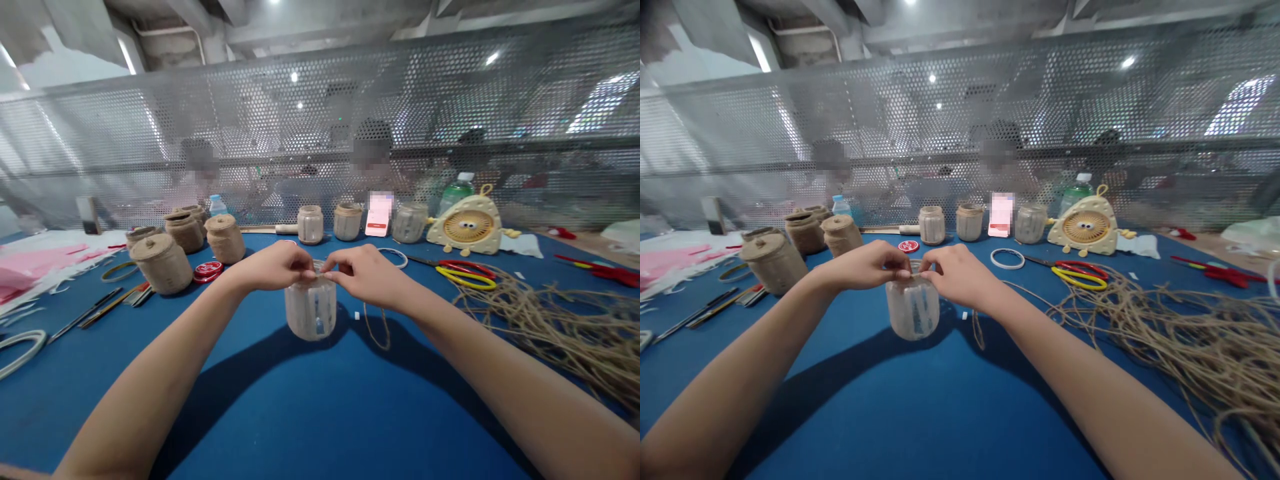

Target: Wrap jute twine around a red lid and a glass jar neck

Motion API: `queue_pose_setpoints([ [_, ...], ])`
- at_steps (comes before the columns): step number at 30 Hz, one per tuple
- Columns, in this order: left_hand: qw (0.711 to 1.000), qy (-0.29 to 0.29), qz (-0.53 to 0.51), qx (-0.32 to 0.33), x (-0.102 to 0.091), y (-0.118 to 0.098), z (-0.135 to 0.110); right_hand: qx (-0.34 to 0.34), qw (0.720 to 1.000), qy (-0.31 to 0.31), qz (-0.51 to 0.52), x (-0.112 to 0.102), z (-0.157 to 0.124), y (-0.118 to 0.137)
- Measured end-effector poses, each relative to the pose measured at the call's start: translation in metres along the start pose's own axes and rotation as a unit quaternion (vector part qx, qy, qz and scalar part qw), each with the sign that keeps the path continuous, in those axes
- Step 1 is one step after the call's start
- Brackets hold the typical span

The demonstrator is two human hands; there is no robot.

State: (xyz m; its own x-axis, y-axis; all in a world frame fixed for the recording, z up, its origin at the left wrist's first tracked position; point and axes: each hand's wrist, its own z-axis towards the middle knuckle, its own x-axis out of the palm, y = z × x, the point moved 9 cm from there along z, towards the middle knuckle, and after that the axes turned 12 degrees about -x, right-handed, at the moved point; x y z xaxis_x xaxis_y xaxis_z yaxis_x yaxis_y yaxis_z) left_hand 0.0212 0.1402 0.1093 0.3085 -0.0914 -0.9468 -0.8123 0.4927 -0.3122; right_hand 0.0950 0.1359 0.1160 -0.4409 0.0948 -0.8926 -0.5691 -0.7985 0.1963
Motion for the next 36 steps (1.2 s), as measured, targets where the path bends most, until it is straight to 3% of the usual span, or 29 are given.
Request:
queue_pose_setpoints([
  [5, 0.999, 0.009, -0.043, -0.012, 0.002, 0.006, 0.003, 0.002, 1.000, 0.000, 0.009, 0.001, 0.000, -0.002],
  [11, 0.981, 0.019, -0.192, -0.033, -0.004, 0.011, 0.000, -0.004, 1.000, 0.012, 0.017, 0.002, 0.000, 0.002],
  [15, 0.995, 0.017, -0.095, -0.009, -0.007, -0.001, -0.008, -0.016, 1.000, 0.012, 0.009, 0.001, -0.001, 0.008],
  [20, 0.999, -0.036, 0.025, -0.001, -0.008, -0.014, -0.011, -0.022, 1.000, 0.017, -0.001, 0.001, 0.000, 0.012],
  [25, 0.995, -0.092, 0.047, -0.006, -0.008, -0.015, -0.008, -0.019, 1.000, 0.024, -0.009, 0.003, 0.000, 0.013],
  [31, 0.993, -0.087, 0.084, 0.003, -0.002, -0.012, -0.006, -0.035, 0.998, 0.044, -0.006, 0.005, -0.003, 0.015],
  [36, 0.995, -0.076, 0.058, 0.011, -0.005, -0.012, -0.006, -0.027, 0.999, 0.042, 0.007, 0.001, -0.005, 0.009],
])
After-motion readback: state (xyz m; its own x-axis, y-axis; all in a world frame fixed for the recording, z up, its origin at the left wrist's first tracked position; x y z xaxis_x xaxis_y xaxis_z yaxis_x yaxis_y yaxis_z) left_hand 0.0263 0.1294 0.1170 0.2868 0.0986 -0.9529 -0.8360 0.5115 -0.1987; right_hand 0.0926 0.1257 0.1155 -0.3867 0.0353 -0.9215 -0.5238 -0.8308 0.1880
